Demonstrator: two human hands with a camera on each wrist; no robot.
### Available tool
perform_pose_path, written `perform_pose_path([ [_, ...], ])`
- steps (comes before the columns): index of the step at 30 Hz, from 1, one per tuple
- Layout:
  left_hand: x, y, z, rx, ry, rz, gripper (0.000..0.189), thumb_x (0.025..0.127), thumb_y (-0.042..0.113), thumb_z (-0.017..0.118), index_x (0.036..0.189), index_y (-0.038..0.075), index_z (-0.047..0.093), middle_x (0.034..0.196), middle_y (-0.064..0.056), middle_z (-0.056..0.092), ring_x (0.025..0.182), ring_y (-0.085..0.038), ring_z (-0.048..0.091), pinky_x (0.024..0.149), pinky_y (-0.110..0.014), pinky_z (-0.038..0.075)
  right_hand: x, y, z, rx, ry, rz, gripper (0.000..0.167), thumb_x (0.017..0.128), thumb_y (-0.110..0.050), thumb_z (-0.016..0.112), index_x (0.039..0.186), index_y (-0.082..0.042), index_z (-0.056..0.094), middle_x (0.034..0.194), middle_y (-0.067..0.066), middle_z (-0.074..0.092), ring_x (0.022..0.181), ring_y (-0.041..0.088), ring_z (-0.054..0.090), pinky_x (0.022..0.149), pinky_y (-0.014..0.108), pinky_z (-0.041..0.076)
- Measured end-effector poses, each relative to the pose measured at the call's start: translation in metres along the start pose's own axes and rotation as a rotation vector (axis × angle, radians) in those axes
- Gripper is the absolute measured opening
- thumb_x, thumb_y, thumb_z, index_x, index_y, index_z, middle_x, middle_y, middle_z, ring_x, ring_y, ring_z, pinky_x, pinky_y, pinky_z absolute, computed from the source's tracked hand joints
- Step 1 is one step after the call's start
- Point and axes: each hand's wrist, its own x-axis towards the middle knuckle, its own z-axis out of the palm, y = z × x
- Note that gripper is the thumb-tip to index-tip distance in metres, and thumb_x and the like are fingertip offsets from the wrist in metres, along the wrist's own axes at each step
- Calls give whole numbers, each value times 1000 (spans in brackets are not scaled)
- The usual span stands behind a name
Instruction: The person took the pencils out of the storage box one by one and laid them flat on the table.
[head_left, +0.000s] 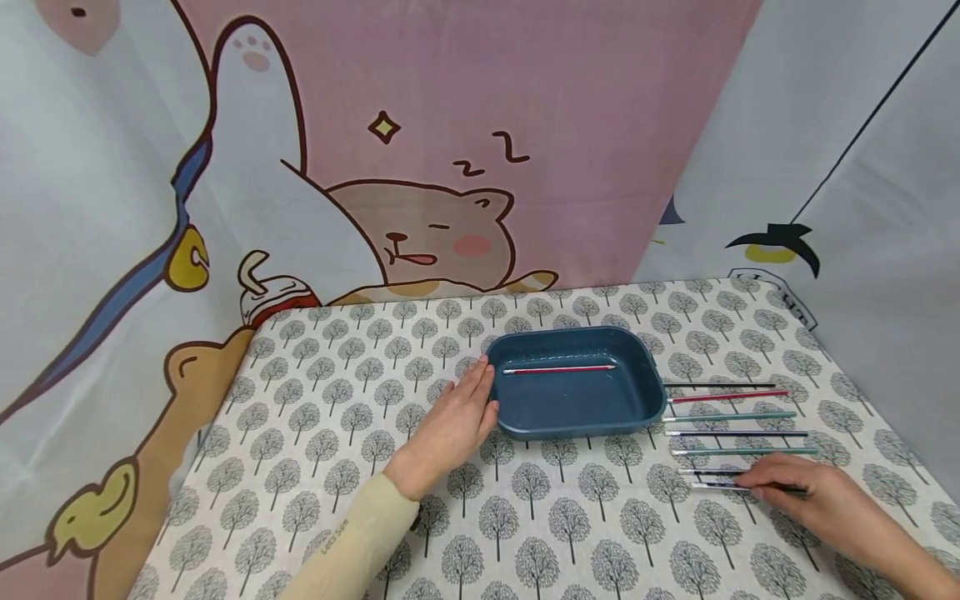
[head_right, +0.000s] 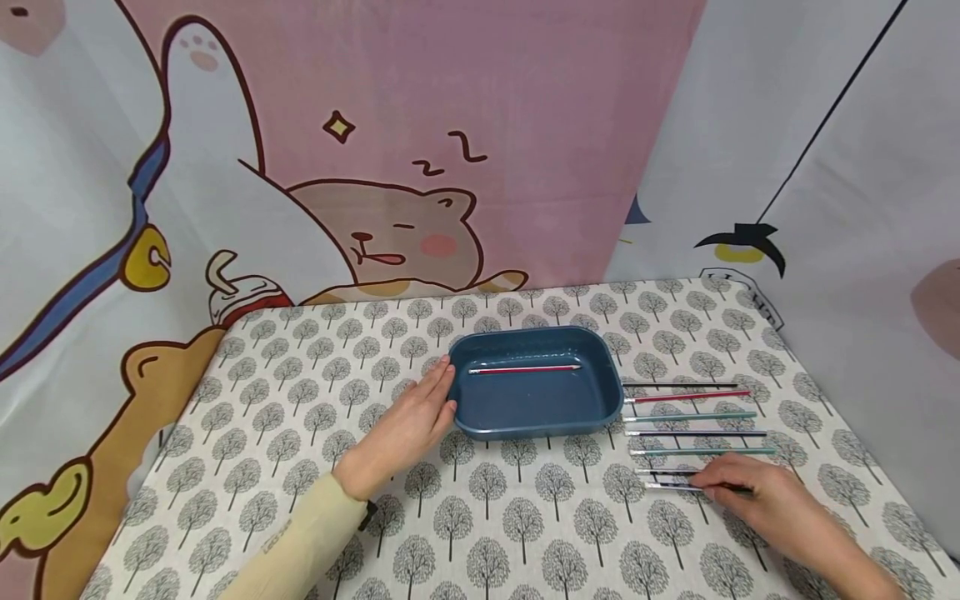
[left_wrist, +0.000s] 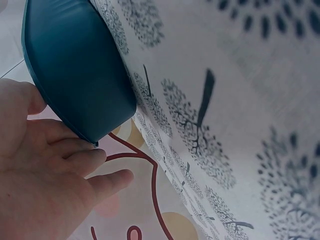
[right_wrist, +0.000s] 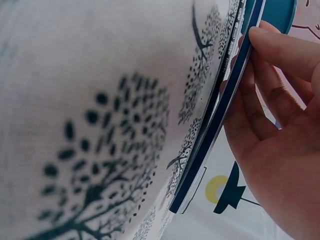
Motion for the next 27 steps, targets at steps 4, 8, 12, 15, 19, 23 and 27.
perform_pose_path([
  [4, 0, 0, 0, -4, 0, -3, 61, 112, 31, 44, 161, -1, 29, 171, -12, 14, 155, -30, 23, 119, -60, 32, 1, 1, 2, 3, 3, -21, 50, 67, 13, 86, 97, -27, 81, 98, -19, 70, 95, -10, 60, 74, 0, 44],
  [8, 0, -1, 1, -1, 2, 0, 61, 112, 31, 44, 161, -1, 29, 171, -13, 15, 155, -30, 23, 119, -60, 32, 2, 2, 3, 11, -9, -13, 50, 68, 14, 86, 96, -27, 81, 98, -19, 71, 96, -10, 60, 73, 0, 43],
  [12, 0, -1, 1, 1, 5, 3, 61, 111, 31, 44, 161, -1, 29, 171, -14, 16, 155, -31, 24, 119, -60, 32, 2, 3, 3, 4, -40, 16, 47, 70, 12, 86, 95, -27, 81, 98, -21, 70, 94, -10, 59, 70, 2, 43],
  [15, 0, -1, 2, 1, 4, 2, 61, 111, 31, 44, 161, -1, 29, 171, -13, 15, 155, -32, 24, 119, -61, 32, 3, 2, 3, -4, -57, 29, 45, 71, 10, 86, 95, -28, 81, 97, -21, 70, 93, -10, 60, 67, 4, 44],
  [19, 0, -1, 2, 0, 3, -1, 61, 112, 31, 44, 161, -1, 29, 171, -12, 14, 155, -31, 24, 119, -60, 31, 3, 2, 2, -16, -67, 35, 44, 72, 9, 86, 94, -29, 81, 95, -22, 69, 91, -10, 60, 66, 5, 44],
  [23, 0, -1, 2, -1, 4, -3, 61, 112, 31, 44, 161, -1, 29, 171, -12, 13, 155, -31, 24, 119, -60, 31, 4, 2, 3, -32, -65, 19, 45, 71, 8, 87, 93, -30, 80, 95, -23, 69, 91, -9, 60, 67, 4, 43],
  [27, 0, -1, 1, 1, 6, -1, 61, 112, 31, 44, 161, -1, 29, 171, -12, 14, 155, -31, 24, 119, -60, 32, 4, 4, 4, -36, -48, 0, 46, 69, 8, 88, 93, -30, 80, 96, -23, 69, 93, -10, 61, 70, 1, 42],
])
